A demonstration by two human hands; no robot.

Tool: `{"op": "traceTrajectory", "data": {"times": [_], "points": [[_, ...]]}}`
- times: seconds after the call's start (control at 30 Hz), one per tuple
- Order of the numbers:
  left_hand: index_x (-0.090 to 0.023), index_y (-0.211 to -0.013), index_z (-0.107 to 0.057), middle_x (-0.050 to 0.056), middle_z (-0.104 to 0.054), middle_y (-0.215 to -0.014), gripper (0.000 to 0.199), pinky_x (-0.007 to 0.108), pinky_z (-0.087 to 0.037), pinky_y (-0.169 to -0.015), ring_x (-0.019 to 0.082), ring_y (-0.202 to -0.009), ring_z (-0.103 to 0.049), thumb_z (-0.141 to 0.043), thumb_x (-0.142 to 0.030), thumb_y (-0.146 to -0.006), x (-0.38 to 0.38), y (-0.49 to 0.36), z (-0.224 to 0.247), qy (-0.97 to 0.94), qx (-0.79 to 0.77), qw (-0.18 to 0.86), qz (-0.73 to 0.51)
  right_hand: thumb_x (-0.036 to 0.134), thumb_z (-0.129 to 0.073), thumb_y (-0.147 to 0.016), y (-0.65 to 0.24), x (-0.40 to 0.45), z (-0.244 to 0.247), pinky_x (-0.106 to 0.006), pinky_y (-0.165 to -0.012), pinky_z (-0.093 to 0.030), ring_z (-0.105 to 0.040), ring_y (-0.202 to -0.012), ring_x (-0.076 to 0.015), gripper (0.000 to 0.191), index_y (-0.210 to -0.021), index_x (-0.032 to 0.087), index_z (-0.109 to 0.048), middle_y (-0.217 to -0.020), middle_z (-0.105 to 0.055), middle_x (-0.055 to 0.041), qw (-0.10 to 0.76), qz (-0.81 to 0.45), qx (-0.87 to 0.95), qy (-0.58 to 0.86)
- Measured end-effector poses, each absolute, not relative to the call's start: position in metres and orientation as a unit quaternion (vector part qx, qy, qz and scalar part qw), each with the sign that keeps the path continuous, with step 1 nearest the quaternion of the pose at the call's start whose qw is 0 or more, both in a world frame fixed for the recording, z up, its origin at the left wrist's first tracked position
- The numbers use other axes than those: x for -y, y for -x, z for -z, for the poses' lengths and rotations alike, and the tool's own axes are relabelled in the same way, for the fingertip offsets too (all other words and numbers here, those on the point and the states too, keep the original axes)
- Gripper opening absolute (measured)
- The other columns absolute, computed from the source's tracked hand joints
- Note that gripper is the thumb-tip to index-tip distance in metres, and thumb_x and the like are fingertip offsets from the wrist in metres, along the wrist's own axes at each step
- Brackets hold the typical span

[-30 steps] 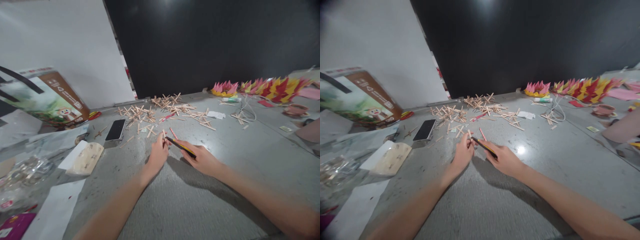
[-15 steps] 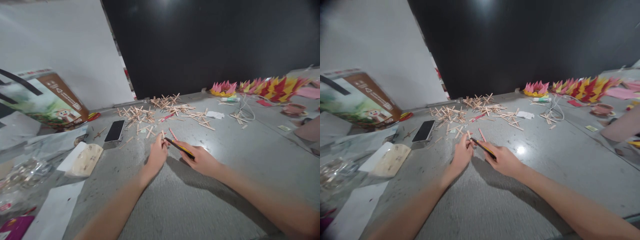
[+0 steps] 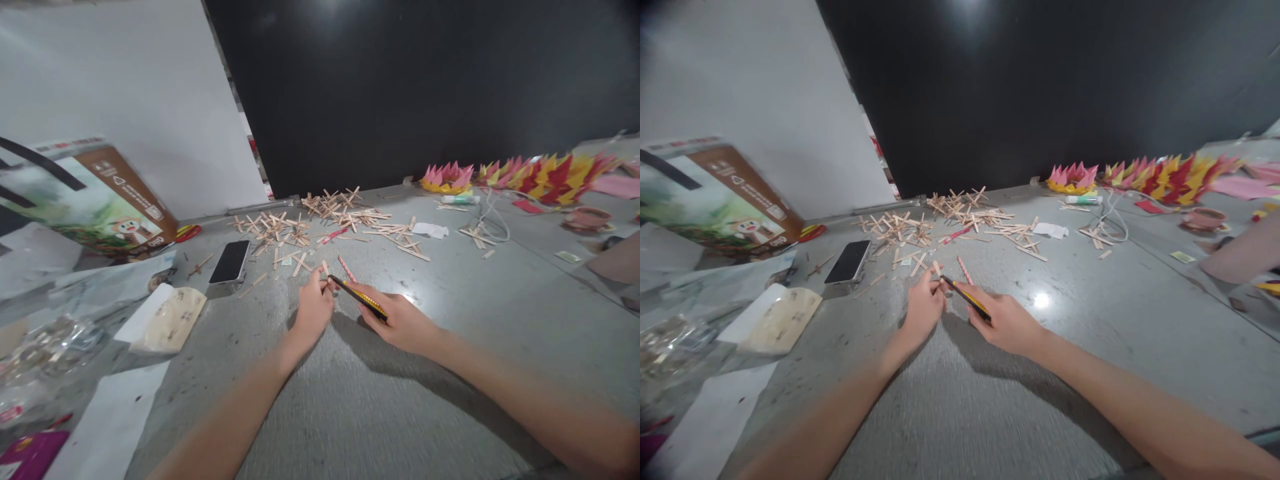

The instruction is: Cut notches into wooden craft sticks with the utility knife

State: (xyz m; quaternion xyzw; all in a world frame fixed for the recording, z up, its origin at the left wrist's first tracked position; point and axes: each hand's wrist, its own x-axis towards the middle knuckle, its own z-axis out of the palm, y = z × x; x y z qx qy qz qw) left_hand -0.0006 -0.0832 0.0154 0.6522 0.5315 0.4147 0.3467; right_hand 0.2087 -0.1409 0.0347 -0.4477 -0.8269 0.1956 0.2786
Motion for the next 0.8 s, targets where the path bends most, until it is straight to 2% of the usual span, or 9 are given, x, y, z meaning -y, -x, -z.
{"op": "traceTrajectory", "data": {"times": [0.47, 0.67, 0.8], "points": [[-0.017, -0.114, -0.062, -0.003, -0.067, -0.063, 0.021, 0.021, -0.036, -0.049, 0.011, -0.042, -0.052, -0.054, -0.024, -0.096, 0.084, 0.000, -0.019, -0.650, -0.525, 0.356, -0.418, 0.028, -0.046, -0.105, -0.208, 0.140, -0.032, -0.026, -0.069, -0.045, -0.069, -0.070, -0.0169, 0.055, -0.160, 0.028, -0.040, -0.101, -0.078, -0.0055, 0.275, -0.198, 0.826, 0.450], [-0.017, -0.127, -0.060, -0.001, -0.070, -0.072, 0.031, 0.022, -0.041, -0.054, 0.011, -0.047, -0.056, -0.052, -0.026, -0.098, 0.080, 0.001, -0.012, -0.671, -0.506, 0.342, -0.420, 0.025, -0.046, -0.104, -0.207, 0.141, -0.032, -0.025, -0.069, -0.044, -0.069, -0.070, -0.0165, 0.057, -0.161, 0.029, -0.038, -0.096, -0.077, -0.0031, 0.276, -0.210, 0.822, 0.451], [-0.017, -0.132, -0.055, -0.001, -0.069, -0.073, 0.034, 0.023, -0.042, -0.053, 0.011, -0.047, -0.056, -0.050, -0.032, -0.101, 0.080, 0.001, -0.012, -0.668, -0.485, 0.367, -0.429, 0.024, -0.044, -0.105, -0.207, 0.142, -0.034, -0.026, -0.071, -0.047, -0.071, -0.075, -0.0178, 0.056, -0.161, 0.027, -0.038, -0.104, -0.078, -0.0064, 0.282, -0.216, 0.821, 0.446]]}}
